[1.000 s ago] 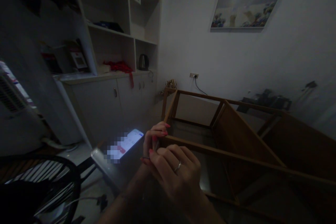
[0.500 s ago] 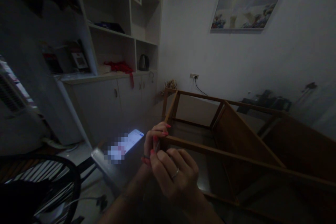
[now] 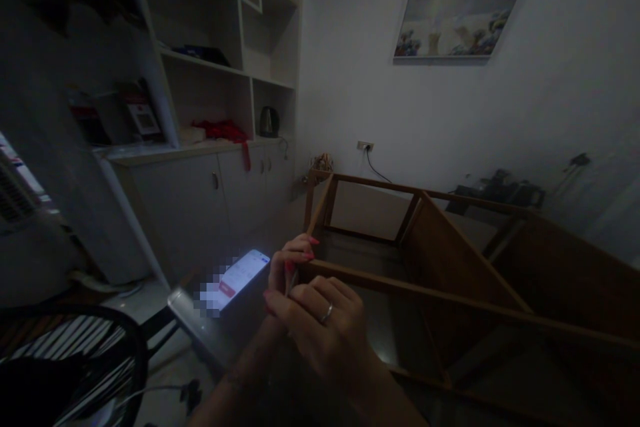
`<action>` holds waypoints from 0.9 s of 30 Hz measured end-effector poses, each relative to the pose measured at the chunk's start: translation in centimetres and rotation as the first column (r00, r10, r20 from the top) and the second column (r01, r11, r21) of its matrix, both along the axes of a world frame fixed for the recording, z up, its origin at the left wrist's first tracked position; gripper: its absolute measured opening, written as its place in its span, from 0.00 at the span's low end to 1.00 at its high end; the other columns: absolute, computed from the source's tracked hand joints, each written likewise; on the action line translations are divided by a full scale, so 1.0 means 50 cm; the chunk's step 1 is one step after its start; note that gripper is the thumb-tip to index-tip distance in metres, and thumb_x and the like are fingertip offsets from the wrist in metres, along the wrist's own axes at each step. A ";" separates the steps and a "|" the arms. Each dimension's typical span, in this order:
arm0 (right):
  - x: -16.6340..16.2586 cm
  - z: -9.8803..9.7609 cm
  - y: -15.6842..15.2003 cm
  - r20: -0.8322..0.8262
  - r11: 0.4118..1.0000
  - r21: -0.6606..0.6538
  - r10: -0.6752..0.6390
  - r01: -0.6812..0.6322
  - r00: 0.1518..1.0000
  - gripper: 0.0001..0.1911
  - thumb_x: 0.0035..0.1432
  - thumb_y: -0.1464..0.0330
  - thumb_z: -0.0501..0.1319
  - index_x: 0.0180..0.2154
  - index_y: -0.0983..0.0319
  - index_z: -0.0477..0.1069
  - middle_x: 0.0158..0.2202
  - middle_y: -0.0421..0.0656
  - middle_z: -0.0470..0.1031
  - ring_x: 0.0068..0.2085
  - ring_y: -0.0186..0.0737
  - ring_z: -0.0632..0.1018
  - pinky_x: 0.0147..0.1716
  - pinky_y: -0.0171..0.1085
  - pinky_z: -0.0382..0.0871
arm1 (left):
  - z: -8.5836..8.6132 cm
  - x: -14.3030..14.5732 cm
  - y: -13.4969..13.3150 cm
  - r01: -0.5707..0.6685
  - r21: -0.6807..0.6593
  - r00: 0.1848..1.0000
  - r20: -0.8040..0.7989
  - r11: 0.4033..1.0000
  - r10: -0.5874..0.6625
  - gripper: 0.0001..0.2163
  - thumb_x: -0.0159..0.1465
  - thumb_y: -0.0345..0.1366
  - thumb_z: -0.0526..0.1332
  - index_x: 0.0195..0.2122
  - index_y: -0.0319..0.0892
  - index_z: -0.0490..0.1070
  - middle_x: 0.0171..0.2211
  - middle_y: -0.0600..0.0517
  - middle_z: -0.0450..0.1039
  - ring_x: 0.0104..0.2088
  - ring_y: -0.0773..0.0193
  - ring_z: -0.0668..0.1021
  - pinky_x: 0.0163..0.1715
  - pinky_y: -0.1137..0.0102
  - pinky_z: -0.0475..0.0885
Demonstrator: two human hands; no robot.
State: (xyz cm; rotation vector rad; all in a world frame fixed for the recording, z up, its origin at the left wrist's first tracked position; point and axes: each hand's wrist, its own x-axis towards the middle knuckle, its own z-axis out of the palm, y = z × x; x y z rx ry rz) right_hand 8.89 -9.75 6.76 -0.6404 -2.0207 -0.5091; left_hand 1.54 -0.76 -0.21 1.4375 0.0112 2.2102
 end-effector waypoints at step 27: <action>0.003 -0.015 0.009 0.129 0.997 0.026 -0.069 0.066 0.989 0.12 0.72 0.68 0.53 0.35 0.59 0.71 0.25 0.38 0.71 0.30 0.37 0.70 0.34 0.38 0.62 | -0.028 -0.009 0.012 -0.018 0.018 0.999 -0.048 1.000 0.019 0.10 0.74 0.35 0.52 0.44 0.45 0.73 0.43 0.51 0.75 0.49 0.59 0.77 0.53 0.59 0.73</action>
